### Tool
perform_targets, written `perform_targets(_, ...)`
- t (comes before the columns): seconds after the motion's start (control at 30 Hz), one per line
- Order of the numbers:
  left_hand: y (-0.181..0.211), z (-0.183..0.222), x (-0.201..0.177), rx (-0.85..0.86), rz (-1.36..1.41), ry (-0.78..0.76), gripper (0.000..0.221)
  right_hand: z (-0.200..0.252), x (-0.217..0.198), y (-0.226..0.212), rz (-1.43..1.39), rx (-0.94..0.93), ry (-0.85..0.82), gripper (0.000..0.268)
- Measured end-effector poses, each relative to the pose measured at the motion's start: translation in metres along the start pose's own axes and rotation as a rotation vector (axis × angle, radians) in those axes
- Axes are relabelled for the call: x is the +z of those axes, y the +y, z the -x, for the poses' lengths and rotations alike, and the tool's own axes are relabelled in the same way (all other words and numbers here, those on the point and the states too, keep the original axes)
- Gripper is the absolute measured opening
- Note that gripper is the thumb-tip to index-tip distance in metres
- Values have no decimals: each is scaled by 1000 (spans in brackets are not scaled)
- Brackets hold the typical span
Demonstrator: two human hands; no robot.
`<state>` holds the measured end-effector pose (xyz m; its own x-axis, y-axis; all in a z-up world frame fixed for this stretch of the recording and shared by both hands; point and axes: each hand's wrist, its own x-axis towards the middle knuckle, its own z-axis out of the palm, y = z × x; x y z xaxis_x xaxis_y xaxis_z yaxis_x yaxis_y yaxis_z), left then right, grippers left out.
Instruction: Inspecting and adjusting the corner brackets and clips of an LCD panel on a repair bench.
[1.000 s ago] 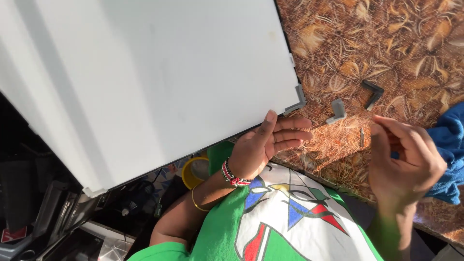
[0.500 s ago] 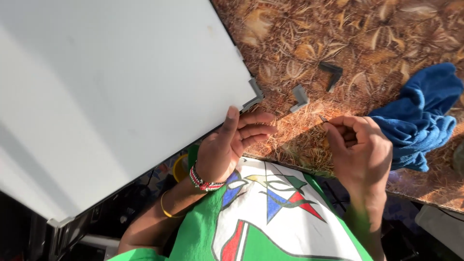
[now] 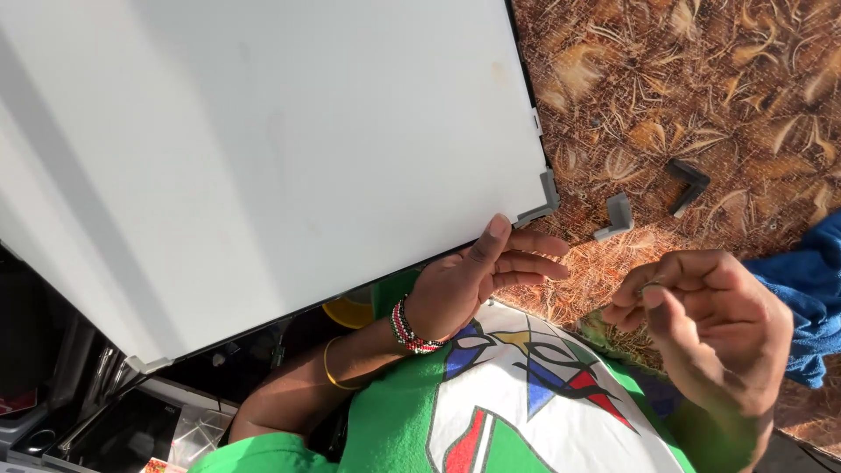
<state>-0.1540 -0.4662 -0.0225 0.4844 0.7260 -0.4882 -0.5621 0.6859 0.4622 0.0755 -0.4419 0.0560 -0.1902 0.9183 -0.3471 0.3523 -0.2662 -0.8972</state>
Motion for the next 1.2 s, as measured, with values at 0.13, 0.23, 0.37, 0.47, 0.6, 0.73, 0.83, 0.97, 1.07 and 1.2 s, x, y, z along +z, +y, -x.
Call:
perform_targets(0.13,-5,-3,-1,7,8,28,72,-10,25,-1,-89,-112,-23,14)
perform_targets(0.23,-7,-2,-1,0,11,22,73,-21,46,-17,-117,-195,-24,24)
perform_targets(0.37,-12,-5,0,21,24,64,71,-33,54,-21,231,-264,13,19)
perform_targets(0.47,-13,-5,1,31,31,76,73,-37,56,-17,328,-344,13,18)
perform_targets(0.6,-14,-4,2,55,52,88,71,-39,75,-29,245,-328,35,12)
perform_targets(0.73,-20,-7,2,17,57,142,74,-36,67,-20,532,-317,7,15)
perform_targets(0.83,-27,-8,1,44,175,167,66,-34,70,-22,607,-264,-29,19)
perform_targets(0.97,-21,-7,2,20,131,171,68,-35,74,-24,599,-249,-22,18)
perform_targets(1.07,-21,-6,2,5,133,178,68,-34,74,-22,613,-267,-20,17)
perform_targets(1.2,-30,-7,-1,49,197,145,62,-35,77,-25,627,-275,-11,16)
